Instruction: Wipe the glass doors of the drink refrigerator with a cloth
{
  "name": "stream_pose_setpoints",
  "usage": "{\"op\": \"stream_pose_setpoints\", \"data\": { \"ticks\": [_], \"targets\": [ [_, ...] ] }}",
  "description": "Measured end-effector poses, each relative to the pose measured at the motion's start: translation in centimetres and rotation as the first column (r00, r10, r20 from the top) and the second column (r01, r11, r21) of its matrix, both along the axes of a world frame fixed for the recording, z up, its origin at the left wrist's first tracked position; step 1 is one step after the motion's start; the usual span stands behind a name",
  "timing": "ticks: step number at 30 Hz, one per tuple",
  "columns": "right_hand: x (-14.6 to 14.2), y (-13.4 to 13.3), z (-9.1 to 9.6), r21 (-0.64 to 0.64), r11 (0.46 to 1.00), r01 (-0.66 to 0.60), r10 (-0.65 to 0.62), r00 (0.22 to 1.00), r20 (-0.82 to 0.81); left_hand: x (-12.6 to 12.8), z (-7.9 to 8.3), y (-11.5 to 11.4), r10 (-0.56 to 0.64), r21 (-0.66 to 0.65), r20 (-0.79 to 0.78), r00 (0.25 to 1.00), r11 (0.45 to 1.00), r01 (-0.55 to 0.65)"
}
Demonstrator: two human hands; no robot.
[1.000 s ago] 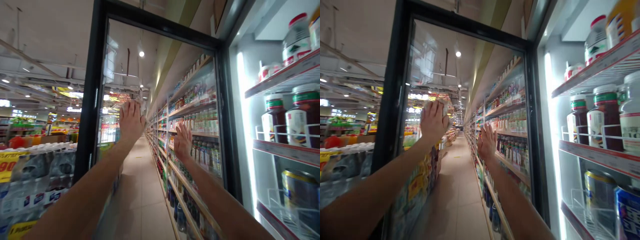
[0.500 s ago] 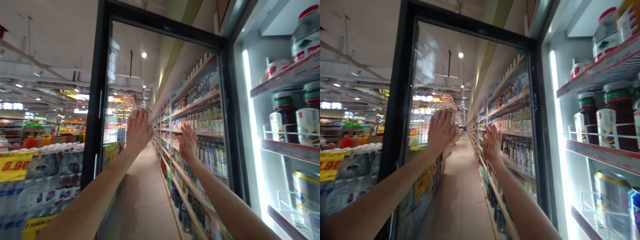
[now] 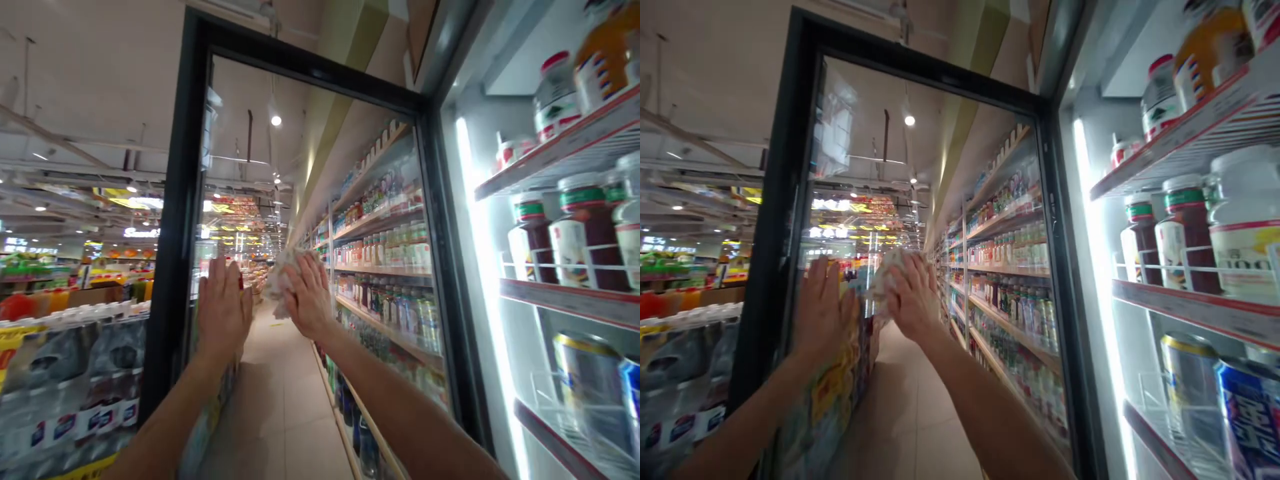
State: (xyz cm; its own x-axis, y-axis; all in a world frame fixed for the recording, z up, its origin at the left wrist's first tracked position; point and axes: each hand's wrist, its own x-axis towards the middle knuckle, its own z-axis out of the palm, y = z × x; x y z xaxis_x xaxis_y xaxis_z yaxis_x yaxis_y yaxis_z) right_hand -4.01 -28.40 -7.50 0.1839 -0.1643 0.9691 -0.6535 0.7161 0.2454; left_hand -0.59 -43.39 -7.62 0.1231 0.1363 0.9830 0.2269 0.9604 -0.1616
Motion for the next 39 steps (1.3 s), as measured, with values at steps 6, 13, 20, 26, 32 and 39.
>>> {"op": "stream_pose_setpoints", "data": {
  "ticks": [6,13,20,26,32,39],
  "targets": [
    [-1.1,5.3,4.9,0.05,0.962,0.268,-0.27,0.961,0.053,0.2,-0.6,0.0,0.11,0.003,0.035,0.993,0.994,-0.11],
    [-3.6,17.7,6.8,-0.436,0.823,0.363,-0.219,0.912,0.346,-0.4,-0.5,0.0,0.129,0.014,0.041,0.991,0.991,-0.13],
    [-0.8,4.1,1.3,0.194,0.96,0.203,-0.206,0.978,-0.004,-0.4,-2.3,1.0,0.056,-0.041,0.084,0.995,0.998,-0.053],
    [-1.7,13.6,-5.8,0.074,0.954,0.289,-0.297,0.945,0.14,0.3,-4.4,2.3,0.005,-0.051,0.153,0.988,0.999,0.003],
    [-2.1,12.9,-9.3,-0.326,0.899,0.291,-0.241,0.952,0.186,-0.1,-3.9,2.1,-0.056,-0.04,0.197,0.979,0.997,0.065],
    [-0.6,9.6,-12.8,0.157,0.946,0.283,-0.3,0.949,0.097,0.1,-9.8,2.9,0.016,-0.143,0.222,0.975,0.99,0.017]
  ]
}}
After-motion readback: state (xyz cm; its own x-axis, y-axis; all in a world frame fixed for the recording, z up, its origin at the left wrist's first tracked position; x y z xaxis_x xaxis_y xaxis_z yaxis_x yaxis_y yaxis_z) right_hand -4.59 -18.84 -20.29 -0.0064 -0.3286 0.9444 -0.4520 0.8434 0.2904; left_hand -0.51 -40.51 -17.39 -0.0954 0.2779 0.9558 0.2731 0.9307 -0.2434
